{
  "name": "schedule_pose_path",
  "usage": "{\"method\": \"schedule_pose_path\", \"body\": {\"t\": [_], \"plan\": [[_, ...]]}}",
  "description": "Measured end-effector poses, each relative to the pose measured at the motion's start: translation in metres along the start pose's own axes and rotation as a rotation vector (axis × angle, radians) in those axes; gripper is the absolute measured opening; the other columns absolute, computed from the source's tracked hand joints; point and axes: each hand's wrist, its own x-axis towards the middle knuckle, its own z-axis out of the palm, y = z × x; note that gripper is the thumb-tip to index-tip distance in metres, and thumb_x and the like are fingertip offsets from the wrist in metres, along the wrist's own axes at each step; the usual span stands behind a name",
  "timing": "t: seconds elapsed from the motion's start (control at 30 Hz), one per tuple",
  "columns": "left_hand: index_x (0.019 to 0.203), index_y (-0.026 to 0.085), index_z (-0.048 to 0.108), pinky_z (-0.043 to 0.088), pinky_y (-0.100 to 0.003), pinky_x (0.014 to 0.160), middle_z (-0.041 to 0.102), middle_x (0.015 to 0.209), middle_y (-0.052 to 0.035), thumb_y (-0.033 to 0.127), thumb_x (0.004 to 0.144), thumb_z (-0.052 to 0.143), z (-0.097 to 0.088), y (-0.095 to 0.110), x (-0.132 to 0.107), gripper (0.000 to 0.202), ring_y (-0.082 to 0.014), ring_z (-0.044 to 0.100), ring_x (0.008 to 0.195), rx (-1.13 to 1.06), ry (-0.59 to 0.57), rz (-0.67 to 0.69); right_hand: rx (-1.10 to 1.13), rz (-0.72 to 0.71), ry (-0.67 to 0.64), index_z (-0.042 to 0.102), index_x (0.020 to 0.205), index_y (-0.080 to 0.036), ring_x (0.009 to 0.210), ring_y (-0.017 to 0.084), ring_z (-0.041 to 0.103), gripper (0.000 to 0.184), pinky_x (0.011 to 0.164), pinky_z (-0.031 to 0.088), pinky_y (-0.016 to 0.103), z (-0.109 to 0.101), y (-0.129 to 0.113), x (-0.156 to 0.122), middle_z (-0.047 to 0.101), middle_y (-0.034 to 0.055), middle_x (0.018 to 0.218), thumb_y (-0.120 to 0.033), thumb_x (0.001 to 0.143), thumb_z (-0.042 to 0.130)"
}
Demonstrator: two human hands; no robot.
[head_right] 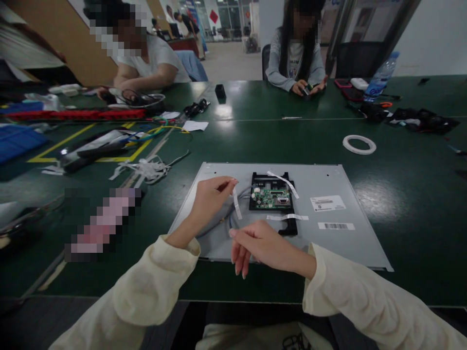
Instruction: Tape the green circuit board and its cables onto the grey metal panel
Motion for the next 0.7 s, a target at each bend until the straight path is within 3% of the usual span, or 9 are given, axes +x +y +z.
{"method": "schedule_pose_path", "body": {"t": [0.17, 0.3, 0.43, 0.57, 0.7], "plan": [[0.079, 0.018, 0.068, 0.039, -0.023, 0.055, 0.061, 0.064, 0.0010, 0.037, 0.082, 0.057, 0.003, -0.008, 0.002, 0.023, -0.0127, 0.053, 0.059, -0.178, -0.057, -0.062, -0.023, -0.107, 0.088, 0.060, 0.070, -0.013, 0.046, 0.009, 0.059, 0.049, 0.040, 0.038, 0.018, -0.001, 0.001, 0.001, 0.064, 0.0029, 0.057, -0.054, 0.092, 0.044], [0.089, 0.018, 0.069, 0.041, -0.022, 0.057, 0.062, 0.066, 0.0012, 0.031, 0.077, 0.061, 0.000, -0.010, 0.004, 0.019, -0.0123, 0.055, 0.060, -0.181, -0.115, -0.058, -0.073, -0.204, 0.231, 0.061, 0.071, -0.014, 0.049, 0.008, 0.058, 0.047, 0.046, 0.043, 0.019, -0.005, 0.000, 0.003, 0.062, 0.0017, 0.058, -0.053, 0.092, 0.044], [0.087, 0.018, 0.070, 0.041, -0.022, 0.056, 0.063, 0.065, 0.0010, 0.033, 0.076, 0.063, -0.006, -0.012, 0.007, 0.020, -0.0122, 0.055, 0.059, -0.204, -0.186, -0.073, -0.223, -0.289, 0.277, 0.062, 0.076, -0.015, 0.055, 0.009, 0.060, 0.043, 0.051, 0.045, 0.020, -0.007, -0.001, -0.001, 0.064, 0.0023, 0.063, -0.045, 0.096, 0.039], [0.092, 0.019, 0.070, 0.042, -0.022, 0.056, 0.063, 0.065, 0.0007, 0.034, 0.075, 0.065, -0.010, -0.018, 0.009, 0.024, -0.0124, 0.056, 0.059, -0.232, -0.272, -0.069, -0.642, -0.451, 0.328, 0.065, 0.084, -0.015, 0.070, 0.013, 0.063, 0.036, 0.067, 0.049, 0.027, -0.009, -0.002, -0.006, 0.067, 0.0043, 0.075, -0.034, 0.098, 0.037], [0.090, 0.019, 0.070, 0.042, -0.022, 0.055, 0.063, 0.064, 0.0007, 0.033, 0.075, 0.064, -0.011, -0.022, 0.009, 0.022, -0.0122, 0.056, 0.058, -0.214, -0.338, -0.057, -1.076, -0.622, 0.345, 0.062, 0.113, -0.012, 0.106, 0.020, 0.059, 0.031, 0.094, 0.047, 0.037, -0.009, -0.001, -0.006, 0.065, 0.0117, 0.114, -0.024, 0.096, 0.039]]}}
